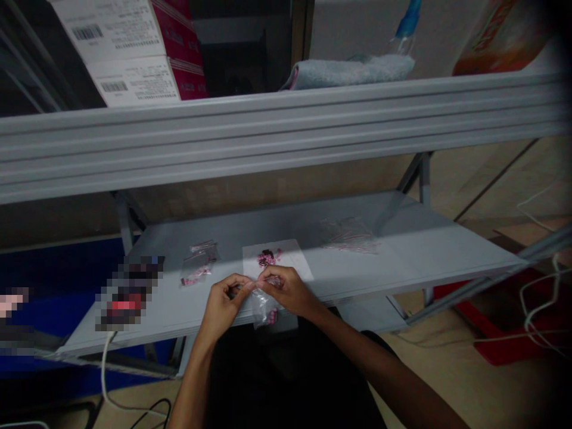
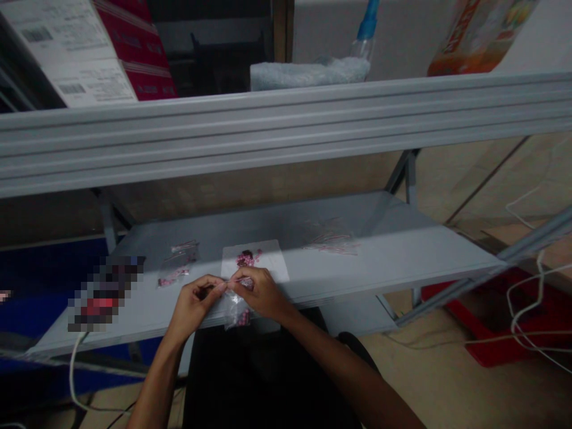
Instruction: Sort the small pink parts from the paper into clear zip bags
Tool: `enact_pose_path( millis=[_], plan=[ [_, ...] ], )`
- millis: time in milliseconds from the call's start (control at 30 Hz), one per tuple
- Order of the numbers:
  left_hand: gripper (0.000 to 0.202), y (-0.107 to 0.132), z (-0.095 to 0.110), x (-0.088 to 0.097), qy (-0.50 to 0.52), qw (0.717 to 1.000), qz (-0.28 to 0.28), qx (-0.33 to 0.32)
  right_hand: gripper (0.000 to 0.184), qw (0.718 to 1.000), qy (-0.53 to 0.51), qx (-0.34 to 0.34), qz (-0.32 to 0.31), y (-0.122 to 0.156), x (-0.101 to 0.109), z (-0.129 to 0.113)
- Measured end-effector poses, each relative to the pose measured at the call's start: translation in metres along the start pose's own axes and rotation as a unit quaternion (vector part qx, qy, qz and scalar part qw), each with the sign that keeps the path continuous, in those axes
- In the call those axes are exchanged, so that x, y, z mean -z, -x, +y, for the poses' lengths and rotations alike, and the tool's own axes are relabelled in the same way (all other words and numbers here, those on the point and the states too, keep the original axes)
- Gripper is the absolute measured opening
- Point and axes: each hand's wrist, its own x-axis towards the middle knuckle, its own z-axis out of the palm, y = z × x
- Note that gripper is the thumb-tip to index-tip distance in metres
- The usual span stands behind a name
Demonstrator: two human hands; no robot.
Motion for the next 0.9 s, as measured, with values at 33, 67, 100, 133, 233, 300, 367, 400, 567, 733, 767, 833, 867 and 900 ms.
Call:
enact_pose_path(
  millis=[33, 67, 100, 133, 233, 300, 367, 400, 567, 733, 767, 833, 867, 900],
  plan=[
    [0.022, 0.000, 0.000, 0.000, 0.001, 1.000, 0.005, 0.000, 0.017, 1.000, -0.011, -0.007, 0.004, 0.000, -0.001, 0.001],
    [0.022, 0.000, 0.000, 0.001, 0.003, 1.000, 0.012, 0.000, 0.018, 1.000, -0.021, -0.016, 0.006, 0.001, -0.001, 0.002],
    [0.023, 0.000, 0.000, 0.001, 0.005, 1.000, 0.018, 0.000, 0.020, 0.999, -0.032, -0.027, 0.007, 0.001, -0.002, 0.004],
    [0.023, 0.000, -0.001, 0.001, 0.008, 1.000, 0.024, 0.000, 0.022, 0.998, -0.041, -0.039, 0.007, 0.001, -0.002, 0.005],
    [0.022, 0.000, -0.002, 0.002, 0.013, 1.000, 0.023, -0.005, 0.025, 0.996, -0.063, -0.055, 0.008, 0.001, -0.002, 0.005],
    [0.020, 0.000, -0.001, 0.002, 0.004, 1.000, 0.012, -0.014, 0.024, 0.996, -0.071, -0.046, 0.002, 0.001, 0.000, 0.003],
    [0.019, 0.000, -0.001, 0.001, -0.005, 1.000, -0.002, -0.017, 0.023, 0.997, -0.073, -0.033, -0.005, 0.001, 0.001, -0.002],
    [0.020, 0.000, 0.000, 0.001, -0.007, 1.000, -0.007, -0.017, 0.022, 0.997, -0.072, -0.028, -0.006, 0.001, 0.001, -0.004],
    [0.022, 0.000, 0.002, 0.000, 0.000, 1.000, 0.019, -0.013, 0.023, 0.994, -0.099, -0.055, 0.001, 0.001, -0.003, -0.004],
    [0.023, 0.001, 0.005, 0.002, 0.012, 1.000, 0.019, -0.004, 0.027, 0.990, -0.116, -0.073, 0.023, 0.000, -0.003, -0.001],
    [0.022, 0.001, 0.006, 0.002, 0.012, 1.000, 0.012, -0.005, 0.028, 0.991, -0.118, -0.064, 0.021, 0.000, -0.002, -0.002],
    [0.021, 0.002, 0.006, 0.001, 0.010, 1.000, 0.001, -0.010, 0.028, 0.992, -0.120, -0.046, 0.009, 0.001, -0.001, -0.004],
    [0.021, 0.002, 0.007, 0.001, 0.008, 1.000, -0.002, -0.012, 0.028, 0.992, -0.120, -0.041, 0.001, 0.001, -0.001, -0.005],
    [0.021, 0.002, 0.006, 0.001, 0.007, 1.000, -0.004, -0.014, 0.028, 0.992, -0.116, -0.040, -0.002, 0.001, -0.002, -0.006]
  ],
)
